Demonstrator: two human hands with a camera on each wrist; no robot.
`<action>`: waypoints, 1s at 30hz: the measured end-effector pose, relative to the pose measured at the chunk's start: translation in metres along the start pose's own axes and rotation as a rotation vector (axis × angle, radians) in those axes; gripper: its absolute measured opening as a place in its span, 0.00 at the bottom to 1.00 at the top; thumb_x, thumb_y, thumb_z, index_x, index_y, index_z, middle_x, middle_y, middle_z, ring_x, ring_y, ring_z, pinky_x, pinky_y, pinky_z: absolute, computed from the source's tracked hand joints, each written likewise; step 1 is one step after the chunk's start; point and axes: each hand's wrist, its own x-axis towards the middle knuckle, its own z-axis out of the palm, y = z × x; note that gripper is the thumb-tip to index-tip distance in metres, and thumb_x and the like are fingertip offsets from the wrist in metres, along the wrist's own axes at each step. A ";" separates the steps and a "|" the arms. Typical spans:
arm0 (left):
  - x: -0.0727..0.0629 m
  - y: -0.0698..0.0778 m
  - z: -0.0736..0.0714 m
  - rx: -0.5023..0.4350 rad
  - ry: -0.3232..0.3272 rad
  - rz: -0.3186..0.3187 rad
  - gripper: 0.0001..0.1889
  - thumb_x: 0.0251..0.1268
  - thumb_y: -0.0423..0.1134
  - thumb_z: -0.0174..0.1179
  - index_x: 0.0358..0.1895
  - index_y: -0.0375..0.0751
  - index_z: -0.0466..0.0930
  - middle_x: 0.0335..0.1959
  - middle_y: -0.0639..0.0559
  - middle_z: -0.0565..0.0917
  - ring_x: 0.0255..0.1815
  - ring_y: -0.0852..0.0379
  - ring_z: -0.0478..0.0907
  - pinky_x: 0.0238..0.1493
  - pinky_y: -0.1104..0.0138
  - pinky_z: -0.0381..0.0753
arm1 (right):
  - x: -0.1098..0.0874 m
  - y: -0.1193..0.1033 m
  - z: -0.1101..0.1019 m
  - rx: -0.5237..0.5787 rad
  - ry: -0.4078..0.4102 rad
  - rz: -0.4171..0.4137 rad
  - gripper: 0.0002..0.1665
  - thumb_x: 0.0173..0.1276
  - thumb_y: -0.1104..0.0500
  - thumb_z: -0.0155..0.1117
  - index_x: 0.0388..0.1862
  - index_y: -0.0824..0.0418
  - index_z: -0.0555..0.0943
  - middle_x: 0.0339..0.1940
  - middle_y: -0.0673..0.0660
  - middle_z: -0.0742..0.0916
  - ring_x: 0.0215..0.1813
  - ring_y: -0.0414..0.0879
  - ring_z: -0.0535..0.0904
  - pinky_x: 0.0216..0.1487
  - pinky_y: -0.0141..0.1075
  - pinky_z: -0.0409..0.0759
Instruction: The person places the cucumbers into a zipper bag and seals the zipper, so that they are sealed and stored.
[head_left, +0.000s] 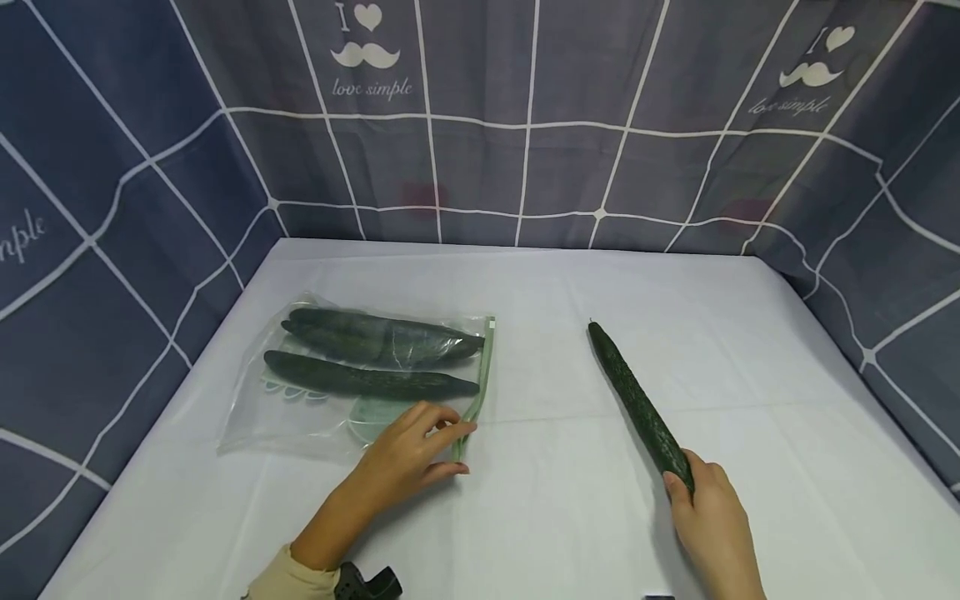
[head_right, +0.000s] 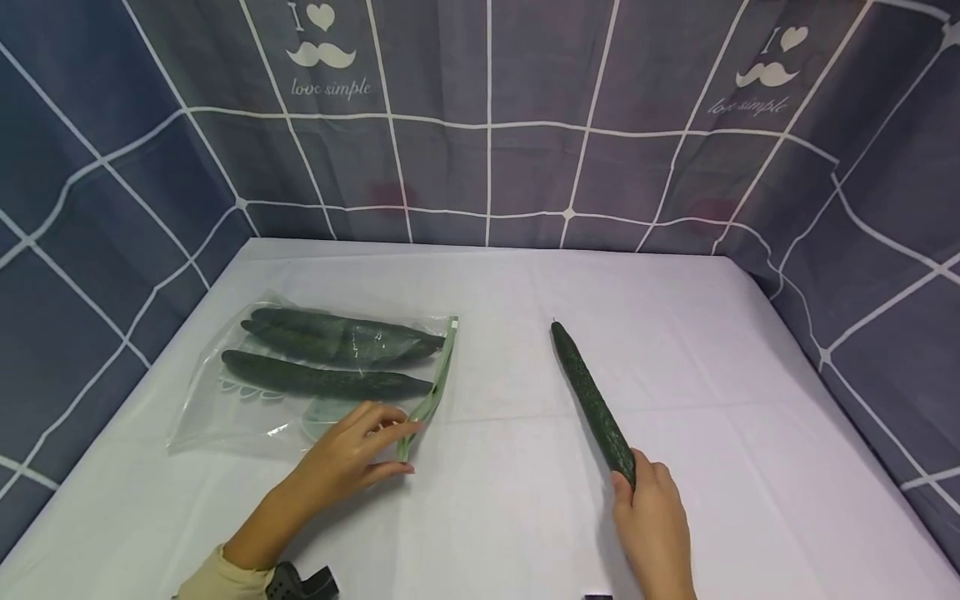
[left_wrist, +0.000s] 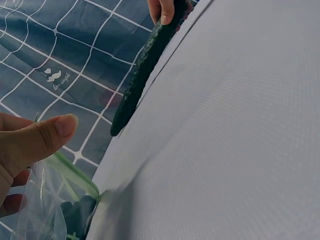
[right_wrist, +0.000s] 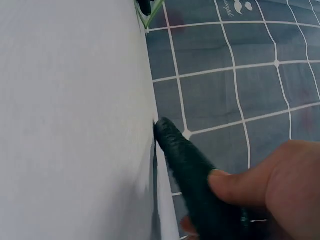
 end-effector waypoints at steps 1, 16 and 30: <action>0.000 0.000 0.000 0.002 0.001 -0.001 0.27 0.39 0.49 0.70 0.47 0.42 0.80 0.39 0.52 0.77 0.35 0.59 0.71 0.35 0.73 0.71 | -0.001 0.001 0.000 0.015 0.043 -0.008 0.26 0.65 0.62 0.55 0.56 0.79 0.67 0.40 0.76 0.76 0.42 0.68 0.75 0.40 0.59 0.72; -0.001 -0.002 0.000 0.034 0.035 0.005 0.30 0.39 0.49 0.70 0.50 0.41 0.79 0.39 0.52 0.77 0.34 0.59 0.71 0.34 0.73 0.71 | -0.017 0.015 -0.009 0.192 0.075 -0.014 0.23 0.69 0.54 0.52 0.59 0.64 0.71 0.38 0.54 0.78 0.27 0.29 0.68 0.27 0.29 0.69; -0.002 -0.001 0.001 0.023 0.048 0.002 0.28 0.40 0.47 0.70 0.50 0.41 0.79 0.40 0.51 0.77 0.35 0.59 0.72 0.33 0.74 0.71 | -0.010 0.001 -0.011 0.500 -0.196 -0.370 0.18 0.69 0.65 0.49 0.58 0.59 0.72 0.35 0.47 0.75 0.29 0.40 0.71 0.26 0.33 0.68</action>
